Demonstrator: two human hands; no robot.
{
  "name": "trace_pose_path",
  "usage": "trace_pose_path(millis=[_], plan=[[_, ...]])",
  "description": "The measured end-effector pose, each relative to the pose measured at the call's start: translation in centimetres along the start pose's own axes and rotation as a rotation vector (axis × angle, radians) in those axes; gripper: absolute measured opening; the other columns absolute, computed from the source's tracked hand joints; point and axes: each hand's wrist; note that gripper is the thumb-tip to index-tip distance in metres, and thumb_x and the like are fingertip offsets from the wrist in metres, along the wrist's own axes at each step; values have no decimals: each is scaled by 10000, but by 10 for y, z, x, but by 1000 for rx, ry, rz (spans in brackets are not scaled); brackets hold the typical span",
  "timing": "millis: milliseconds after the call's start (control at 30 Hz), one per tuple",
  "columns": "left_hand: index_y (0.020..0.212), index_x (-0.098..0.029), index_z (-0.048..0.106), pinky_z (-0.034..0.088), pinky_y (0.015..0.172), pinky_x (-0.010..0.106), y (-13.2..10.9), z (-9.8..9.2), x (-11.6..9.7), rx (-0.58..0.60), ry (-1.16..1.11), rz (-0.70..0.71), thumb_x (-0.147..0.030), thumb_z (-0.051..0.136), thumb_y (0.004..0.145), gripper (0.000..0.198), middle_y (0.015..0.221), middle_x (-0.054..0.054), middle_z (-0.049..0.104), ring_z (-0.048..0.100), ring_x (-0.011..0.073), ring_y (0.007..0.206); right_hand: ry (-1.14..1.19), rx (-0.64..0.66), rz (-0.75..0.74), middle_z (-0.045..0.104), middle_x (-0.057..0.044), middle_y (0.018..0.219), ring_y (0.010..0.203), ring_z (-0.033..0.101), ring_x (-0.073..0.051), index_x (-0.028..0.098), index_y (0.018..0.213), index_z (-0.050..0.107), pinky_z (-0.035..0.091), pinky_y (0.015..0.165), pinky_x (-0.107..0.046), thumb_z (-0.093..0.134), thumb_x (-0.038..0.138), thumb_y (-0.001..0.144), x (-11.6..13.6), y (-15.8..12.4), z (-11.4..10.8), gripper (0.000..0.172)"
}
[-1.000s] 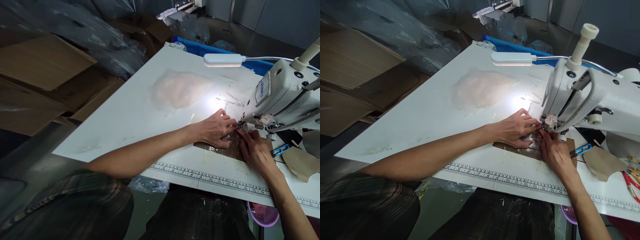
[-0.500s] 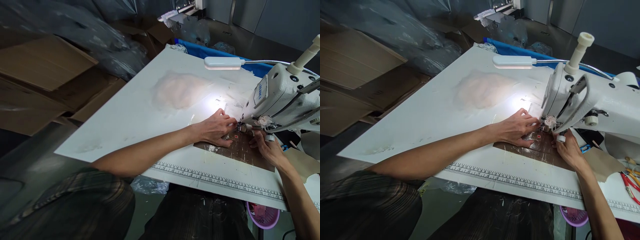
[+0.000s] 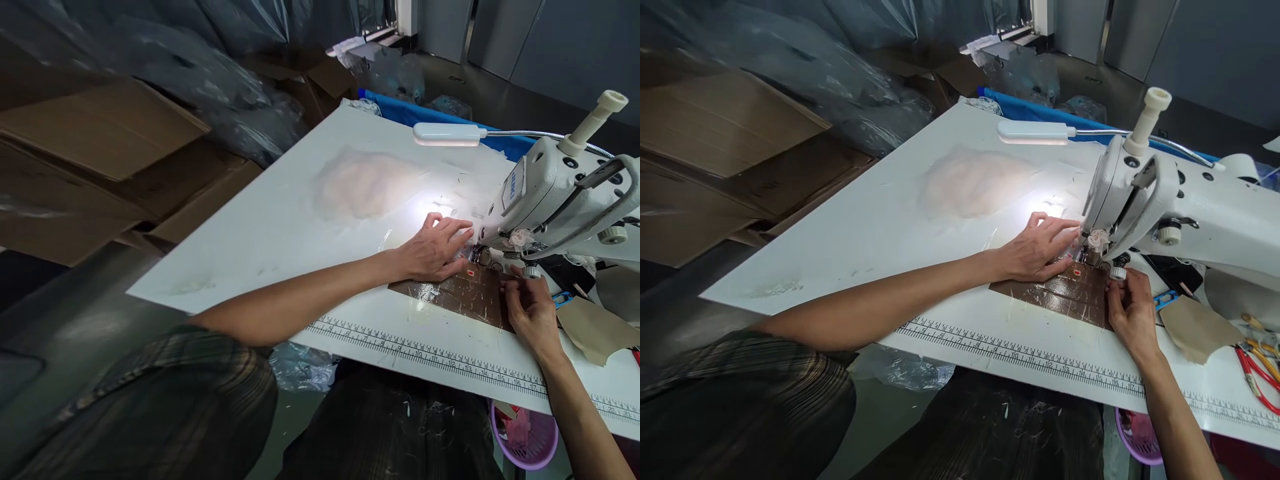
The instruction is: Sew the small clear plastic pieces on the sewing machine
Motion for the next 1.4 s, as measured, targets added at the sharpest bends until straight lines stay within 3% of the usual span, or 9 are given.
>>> trace_pose_path(millis=[100,200,433,567,700,867,1100,1233,1400], plan=[[1233,-103,531,352,863,452,-1,1,-2,-15,63,-185,-428,308,1005,455,1229,187,583,537,282,987,-59,9,-58,640,-112,1024,874,603,-207,211,921,647,536,783,-409,523,338,891,4,-1,-2,180],[1160,-130,584,354,811,436,2,1,0,71,72,-246,-356,298,995,400,1199,171,595,531,279,941,-103,6,-92,632,-109,1013,863,593,-208,212,934,663,534,799,-425,515,338,903,5,-2,-1,197],[1324,-192,550,401,976,396,36,7,43,277,-82,35,-229,342,960,421,1395,120,549,536,250,1237,-114,-10,-182,615,-130,1060,1016,601,-246,196,1111,674,541,866,-451,493,330,928,2,-5,4,290],[1323,-270,574,448,1024,321,46,2,62,251,-237,42,-196,411,934,429,1415,33,561,529,175,1294,-102,-6,-200,606,-132,1084,984,614,-232,193,1131,678,558,855,-425,482,336,940,0,-7,4,309],[1349,-237,553,458,1056,335,27,-15,64,102,-277,-126,-179,399,954,428,1449,56,535,528,159,1308,-115,-22,-239,589,-130,1094,958,621,-221,190,1143,671,569,853,-412,472,337,947,-2,-8,7,316],[1247,-173,620,477,1028,411,-22,-44,72,-57,-114,-222,-247,476,952,336,1298,107,641,605,213,1185,-168,-29,-319,583,-141,1098,1016,596,-252,186,1165,658,561,877,-453,456,345,954,-7,-9,11,332],[1057,-186,703,522,913,388,-71,-66,94,-368,42,-588,-257,480,950,258,1085,72,704,655,190,983,-191,-53,-371,587,-150,1094,1014,597,-283,190,1140,665,546,883,-495,438,429,957,-19,-9,16,377],[1027,-193,723,525,901,358,-73,-69,99,-317,-58,-697,-319,489,960,274,1079,68,707,661,187,977,-192,-61,-389,590,-148,1072,976,603,-276,188,1125,671,552,851,-476,433,450,958,-22,-8,16,392],[970,-186,746,501,910,421,-71,-63,96,-153,-44,-689,-374,697,831,239,1027,60,714,661,230,962,-225,-73,-425,596,-146,1045,955,607,-283,185,1098,676,550,837,-490,419,469,962,-24,-5,18,406]])
Point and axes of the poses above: each hand's wrist, its own y-axis towards the middle knuckle, its own z-axis out of the palm, x = y × z
